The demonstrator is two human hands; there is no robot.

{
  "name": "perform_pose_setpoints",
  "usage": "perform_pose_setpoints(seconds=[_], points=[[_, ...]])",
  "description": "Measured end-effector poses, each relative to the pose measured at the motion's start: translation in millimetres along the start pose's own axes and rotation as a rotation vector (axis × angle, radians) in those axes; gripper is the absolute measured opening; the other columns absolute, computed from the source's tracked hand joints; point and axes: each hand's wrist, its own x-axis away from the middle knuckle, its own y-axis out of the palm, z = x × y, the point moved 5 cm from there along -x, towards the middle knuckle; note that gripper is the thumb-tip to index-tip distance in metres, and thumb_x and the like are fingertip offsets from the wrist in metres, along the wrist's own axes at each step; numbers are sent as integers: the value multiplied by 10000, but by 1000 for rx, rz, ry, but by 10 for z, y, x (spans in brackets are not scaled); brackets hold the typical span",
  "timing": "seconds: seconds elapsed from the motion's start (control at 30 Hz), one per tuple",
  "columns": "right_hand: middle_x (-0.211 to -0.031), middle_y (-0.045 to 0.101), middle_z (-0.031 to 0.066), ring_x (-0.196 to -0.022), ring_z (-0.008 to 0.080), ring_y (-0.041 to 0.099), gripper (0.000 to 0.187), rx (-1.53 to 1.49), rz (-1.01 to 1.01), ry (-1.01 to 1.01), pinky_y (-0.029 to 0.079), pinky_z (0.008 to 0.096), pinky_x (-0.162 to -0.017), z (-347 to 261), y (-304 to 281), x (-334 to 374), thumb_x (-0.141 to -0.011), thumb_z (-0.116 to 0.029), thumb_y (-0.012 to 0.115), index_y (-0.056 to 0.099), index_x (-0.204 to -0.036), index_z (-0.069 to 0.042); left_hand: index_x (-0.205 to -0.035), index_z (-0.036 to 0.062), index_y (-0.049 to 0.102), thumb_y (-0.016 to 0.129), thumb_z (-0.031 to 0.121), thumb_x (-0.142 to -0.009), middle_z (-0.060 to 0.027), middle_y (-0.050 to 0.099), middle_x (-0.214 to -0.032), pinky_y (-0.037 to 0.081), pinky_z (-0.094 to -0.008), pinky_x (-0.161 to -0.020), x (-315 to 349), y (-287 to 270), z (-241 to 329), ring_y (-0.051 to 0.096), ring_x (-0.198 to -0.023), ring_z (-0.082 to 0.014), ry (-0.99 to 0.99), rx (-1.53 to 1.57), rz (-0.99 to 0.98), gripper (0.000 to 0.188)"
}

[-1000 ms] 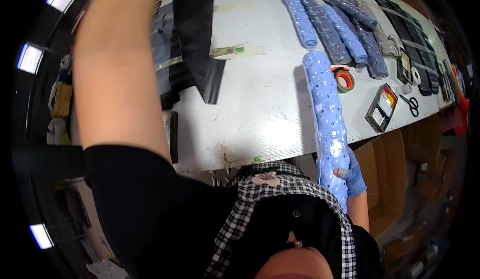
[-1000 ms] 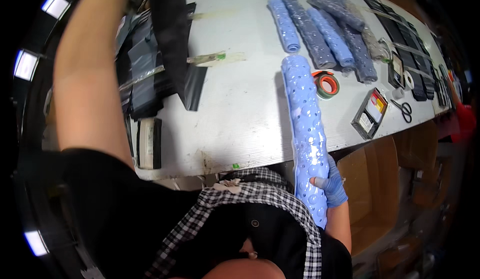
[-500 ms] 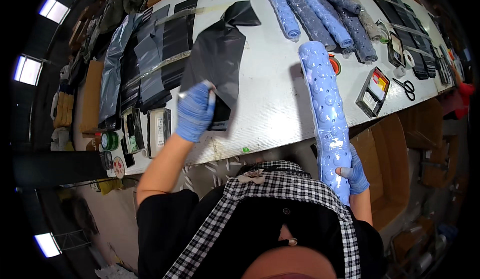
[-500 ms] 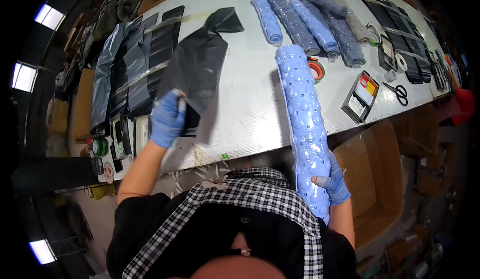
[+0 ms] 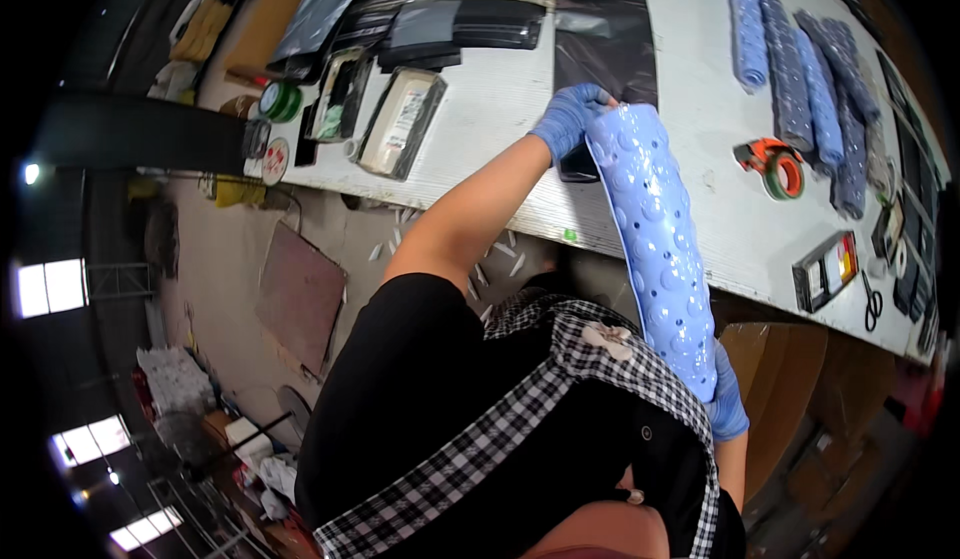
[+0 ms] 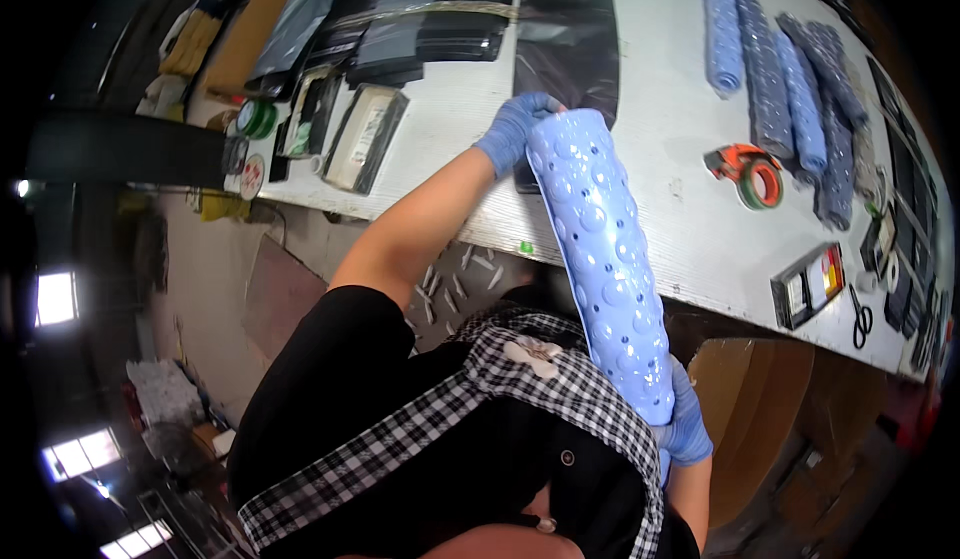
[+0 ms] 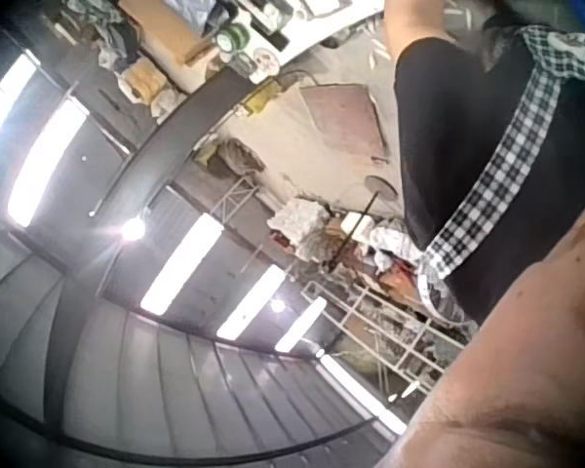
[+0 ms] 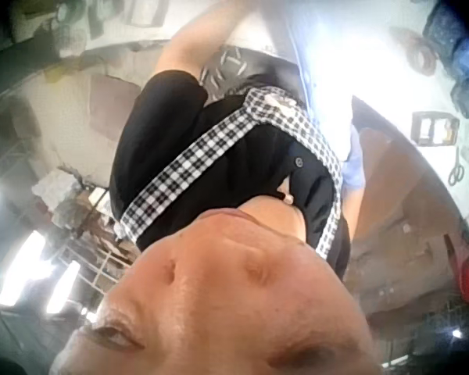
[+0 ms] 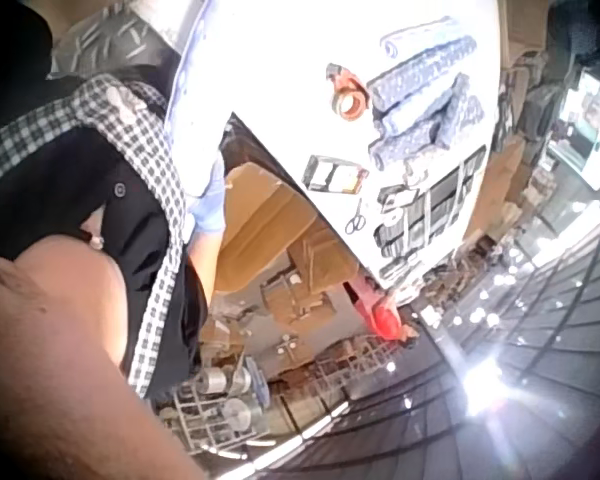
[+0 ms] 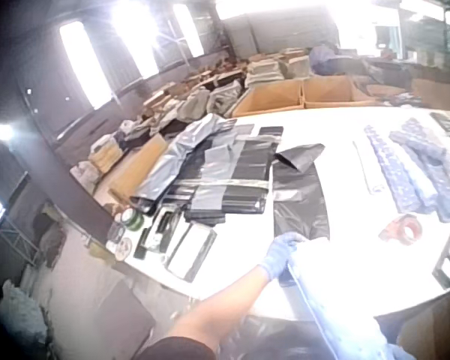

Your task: The person places folded blue garments into black plastic mailers, seals them with tape, and affixes shipping labels. The person repeats this process for several items, stacking the finished packages on the table.

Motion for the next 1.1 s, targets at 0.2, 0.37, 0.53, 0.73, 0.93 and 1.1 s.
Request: perform_pose_setpoints(seconds=[0.2,0.37,0.53,0.73,0.93,1.1], points=[[-1347,549,75,-1202,175,534,871,-22,48,289,449,355,-1019,96,-63,-127,-683,-140,896,414,-1404,-64,-952,69,712,729,130,-784,-56,700,-841,525,-257,-735,59,40,152,651,-791,-134,45,-548,-11,179],[-1357,543,96,-1223,212,533,969,10,35,174,433,372,-1034,68,-10,-218,-619,-207,931,405,-1416,-43,-962,150,701,672,163,-813,-71,693,-883,549,-347,-739,313,421,639,675,-871,-242,526,-1451,-47,152],[-1365,535,127,-1257,253,518,1127,-144,99,217,391,389,-1069,159,22,-272,-517,-300,933,371,-1445,5,-949,163,678,607,153,-820,-63,653,-922,549,-380,-705,521,841,503,657,-907,-241,686,-1808,-89,147],[-1334,541,148,-1241,242,516,1065,-240,111,219,357,360,-1083,35,181,-420,-511,-191,814,354,-1438,61,-1093,136,604,659,121,-785,-98,580,-1081,514,-343,-841,969,1016,674,583,-1018,-262,1182,-1265,83,313],[-1365,522,112,-1273,229,479,1069,-179,99,226,337,353,-1095,137,66,-454,-515,-201,847,380,-1457,-9,-1387,24,376,691,65,-830,-162,555,-1162,508,-296,-806,515,-198,-764,562,-1010,-215,192,-316,636,641],[-1332,534,106,-1256,225,484,1090,-91,103,231,347,339,-1079,127,32,-585,-521,-198,874,358,-1460,0,-1295,-19,493,651,62,-847,-114,659,-900,512,-267,-701,5,-335,-838,617,-802,-156,-31,-697,350,482]])
